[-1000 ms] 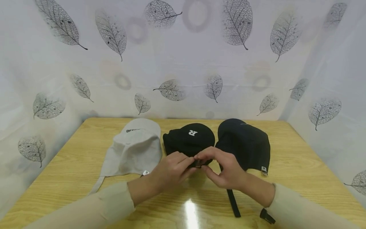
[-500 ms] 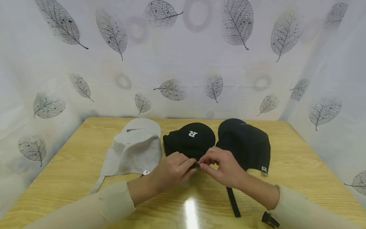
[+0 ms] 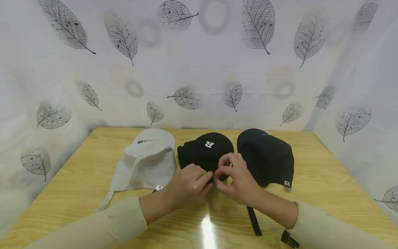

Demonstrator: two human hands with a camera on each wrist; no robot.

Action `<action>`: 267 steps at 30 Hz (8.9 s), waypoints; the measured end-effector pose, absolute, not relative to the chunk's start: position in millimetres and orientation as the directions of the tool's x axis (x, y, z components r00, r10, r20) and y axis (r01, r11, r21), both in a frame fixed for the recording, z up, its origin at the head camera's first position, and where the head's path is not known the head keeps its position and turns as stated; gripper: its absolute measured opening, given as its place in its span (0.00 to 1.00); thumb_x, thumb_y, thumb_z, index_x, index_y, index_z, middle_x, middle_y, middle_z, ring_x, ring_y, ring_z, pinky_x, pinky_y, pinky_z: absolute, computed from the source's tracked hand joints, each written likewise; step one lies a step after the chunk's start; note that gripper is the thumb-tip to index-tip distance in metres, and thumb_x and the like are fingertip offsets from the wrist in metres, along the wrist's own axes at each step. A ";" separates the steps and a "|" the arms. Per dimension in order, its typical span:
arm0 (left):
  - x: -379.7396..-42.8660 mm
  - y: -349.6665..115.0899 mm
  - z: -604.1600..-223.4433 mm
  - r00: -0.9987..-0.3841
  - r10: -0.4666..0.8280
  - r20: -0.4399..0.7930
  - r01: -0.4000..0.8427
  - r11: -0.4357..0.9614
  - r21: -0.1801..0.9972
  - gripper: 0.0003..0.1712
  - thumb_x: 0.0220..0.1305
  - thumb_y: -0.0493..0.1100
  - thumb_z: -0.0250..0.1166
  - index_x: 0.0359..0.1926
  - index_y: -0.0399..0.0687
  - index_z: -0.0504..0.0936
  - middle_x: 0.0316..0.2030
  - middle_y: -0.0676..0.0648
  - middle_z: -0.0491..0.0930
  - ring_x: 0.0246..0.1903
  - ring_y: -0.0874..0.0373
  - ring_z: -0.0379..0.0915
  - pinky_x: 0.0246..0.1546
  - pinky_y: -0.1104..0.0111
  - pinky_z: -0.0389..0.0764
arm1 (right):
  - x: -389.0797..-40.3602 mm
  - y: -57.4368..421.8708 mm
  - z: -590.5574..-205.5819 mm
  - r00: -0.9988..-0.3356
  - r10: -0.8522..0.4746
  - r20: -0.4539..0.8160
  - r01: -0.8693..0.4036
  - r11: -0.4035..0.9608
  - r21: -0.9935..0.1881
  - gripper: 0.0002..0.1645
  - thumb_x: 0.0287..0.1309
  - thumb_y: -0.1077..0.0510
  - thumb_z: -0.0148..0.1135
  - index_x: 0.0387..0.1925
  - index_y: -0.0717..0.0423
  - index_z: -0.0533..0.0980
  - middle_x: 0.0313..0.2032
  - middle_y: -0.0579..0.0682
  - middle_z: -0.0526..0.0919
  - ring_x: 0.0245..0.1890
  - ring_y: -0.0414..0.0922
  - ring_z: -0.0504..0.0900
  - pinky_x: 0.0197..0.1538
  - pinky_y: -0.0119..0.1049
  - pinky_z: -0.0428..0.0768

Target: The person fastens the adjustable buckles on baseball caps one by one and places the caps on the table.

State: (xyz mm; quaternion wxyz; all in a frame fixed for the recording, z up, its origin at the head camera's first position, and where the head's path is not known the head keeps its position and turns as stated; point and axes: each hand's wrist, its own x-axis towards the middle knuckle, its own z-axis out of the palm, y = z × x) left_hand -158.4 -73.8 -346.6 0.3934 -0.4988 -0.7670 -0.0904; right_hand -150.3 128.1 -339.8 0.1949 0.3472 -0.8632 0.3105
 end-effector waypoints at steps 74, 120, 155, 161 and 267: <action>-159.3 -74.6 -355.3 -0.221 0.684 0.695 0.793 0.541 -0.280 0.07 0.53 0.47 0.65 0.28 0.49 0.81 0.24 0.53 0.78 0.27 0.59 0.71 0.36 0.67 0.72 | -148.0 129.9 -353.5 -0.510 -0.525 0.682 -0.799 0.582 -0.150 0.07 0.47 0.59 0.59 0.19 0.47 0.72 0.48 0.49 0.76 0.53 0.48 0.69 0.51 0.53 0.58; -161.5 -76.9 -354.5 -0.215 0.687 0.694 0.790 0.540 -0.290 0.08 0.54 0.46 0.63 0.27 0.46 0.78 0.25 0.51 0.76 0.28 0.56 0.69 0.37 0.66 0.71 | -151.5 136.8 -351.2 -0.425 -0.555 0.715 -0.798 0.603 -0.006 0.11 0.57 0.55 0.51 0.23 0.50 0.75 0.41 0.49 0.78 0.44 0.48 0.72 0.53 0.49 0.65; -160.5 -78.5 -353.5 -0.244 0.700 0.671 0.791 0.544 -0.280 0.08 0.57 0.47 0.62 0.28 0.47 0.80 0.25 0.53 0.77 0.29 0.58 0.71 0.38 0.68 0.72 | -154.2 141.1 -349.7 -0.427 -0.563 0.708 -0.811 0.584 -0.025 0.08 0.52 0.57 0.51 0.20 0.49 0.72 0.41 0.49 0.77 0.44 0.47 0.72 0.50 0.49 0.62; -160.9 -78.8 -354.6 -0.232 0.724 0.650 0.772 0.544 -0.330 0.09 0.56 0.47 0.63 0.29 0.46 0.80 0.26 0.52 0.78 0.29 0.58 0.71 0.38 0.68 0.72 | -154.7 137.4 -350.5 -0.414 -0.580 0.701 -0.824 0.567 -0.017 0.08 0.53 0.56 0.55 0.20 0.47 0.71 0.42 0.49 0.77 0.45 0.47 0.73 0.49 0.50 0.62; -161.1 -79.5 -354.0 -0.217 0.718 0.662 0.790 0.527 -0.313 0.10 0.55 0.50 0.63 0.31 0.49 0.82 0.28 0.53 0.80 0.30 0.58 0.71 0.38 0.67 0.71 | -153.6 144.6 -348.8 -0.373 -0.591 0.715 -0.876 0.479 -0.060 0.14 0.65 0.53 0.46 0.24 0.48 0.73 0.45 0.49 0.77 0.48 0.46 0.71 0.47 0.52 0.58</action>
